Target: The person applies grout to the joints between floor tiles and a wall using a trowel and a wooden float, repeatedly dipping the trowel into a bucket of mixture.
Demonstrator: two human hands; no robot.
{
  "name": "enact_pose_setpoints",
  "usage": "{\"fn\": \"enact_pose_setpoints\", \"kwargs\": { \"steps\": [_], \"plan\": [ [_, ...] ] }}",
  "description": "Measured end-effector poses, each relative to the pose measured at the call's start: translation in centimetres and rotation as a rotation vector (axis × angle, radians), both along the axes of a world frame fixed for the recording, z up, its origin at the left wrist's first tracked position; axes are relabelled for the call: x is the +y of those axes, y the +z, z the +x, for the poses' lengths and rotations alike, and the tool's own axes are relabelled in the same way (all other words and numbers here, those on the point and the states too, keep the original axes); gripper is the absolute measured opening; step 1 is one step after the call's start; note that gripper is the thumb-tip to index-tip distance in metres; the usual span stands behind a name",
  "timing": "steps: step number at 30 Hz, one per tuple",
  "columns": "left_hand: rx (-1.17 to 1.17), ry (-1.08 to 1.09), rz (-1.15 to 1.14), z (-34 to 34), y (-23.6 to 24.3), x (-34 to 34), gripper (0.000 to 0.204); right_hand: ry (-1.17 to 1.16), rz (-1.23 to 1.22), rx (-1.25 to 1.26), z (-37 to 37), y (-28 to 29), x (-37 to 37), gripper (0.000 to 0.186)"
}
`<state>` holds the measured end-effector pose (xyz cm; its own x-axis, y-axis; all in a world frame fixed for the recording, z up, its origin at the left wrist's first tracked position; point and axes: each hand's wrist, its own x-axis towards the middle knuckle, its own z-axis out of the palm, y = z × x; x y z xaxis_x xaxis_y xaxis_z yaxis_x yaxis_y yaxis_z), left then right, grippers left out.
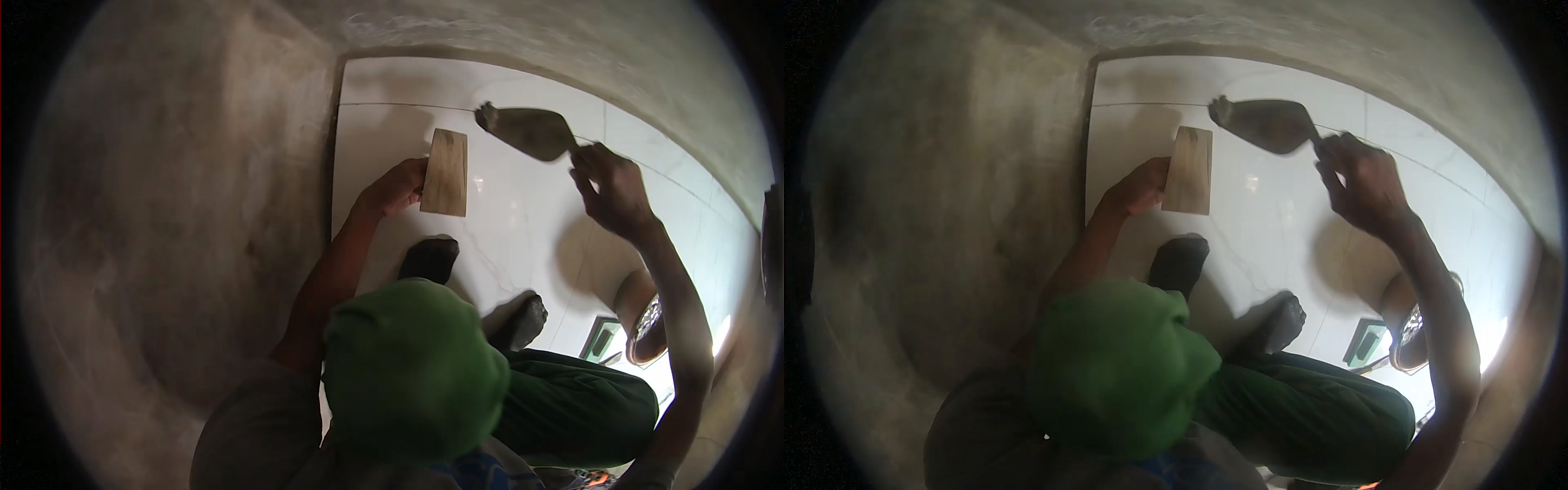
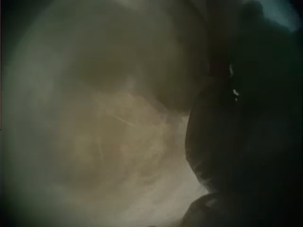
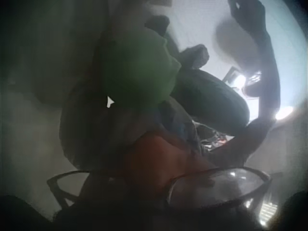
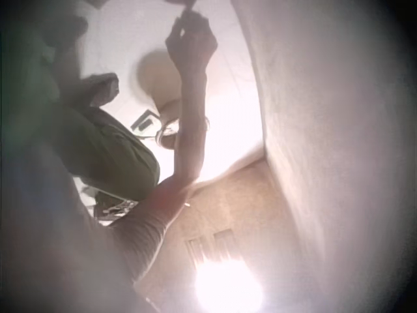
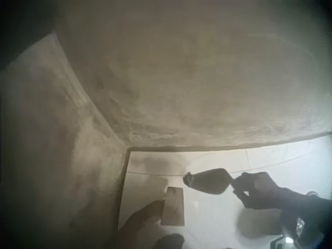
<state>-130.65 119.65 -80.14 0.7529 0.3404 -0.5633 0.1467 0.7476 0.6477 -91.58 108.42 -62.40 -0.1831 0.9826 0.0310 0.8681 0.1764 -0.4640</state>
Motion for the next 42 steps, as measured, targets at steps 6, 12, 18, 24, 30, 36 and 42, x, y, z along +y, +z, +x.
{"fn": "enact_pose_setpoints", "kwargs": {
  "steps": [6, 12, 18, 24, 30, 36, 42],
  "plan": [
    [0.117, 0.091, 0.087, -3.8, -0.2, -2.7, 0.042, 0.065, -0.106, -0.042, -7.8, -8.4, 12.8, 0.019],
    [0.136, 0.165, -0.003, -2.2, -0.2, -2.3, 0.048, -0.038, -0.164, 0.061, -15.8, -13.4, 20.9, 0.017],
    [0.081, 0.157, 0.016, -1.9, -0.7, -2.0, 0.049, 0.165, -0.216, 0.061, -15.8, -17.1, 25.5, 0.028],
    [0.069, 0.169, 0.025, -3.0, -1.2, -2.2, 0.047, 0.089, -0.323, 0.112, -16.5, -13.6, 28.5, 0.030],
    [0.134, 0.107, -0.015, -1.8, 0.3, -1.3, 0.048, -0.194, -0.597, 0.334, -12.7, -11.5, 23.7, 0.032],
    [0.119, 0.161, -0.075, -2.7, -0.5, -1.7, 0.047, 0.060, -0.171, 0.337, -13.4, -14.1, 20.4, 0.004],
    [0.113, 0.110, -0.026, -2.3, -0.8, -1.6, 0.049, 0.255, 0.061, 0.156, -16.7, -19.5, 24.2, 0.006]
  ]
}}
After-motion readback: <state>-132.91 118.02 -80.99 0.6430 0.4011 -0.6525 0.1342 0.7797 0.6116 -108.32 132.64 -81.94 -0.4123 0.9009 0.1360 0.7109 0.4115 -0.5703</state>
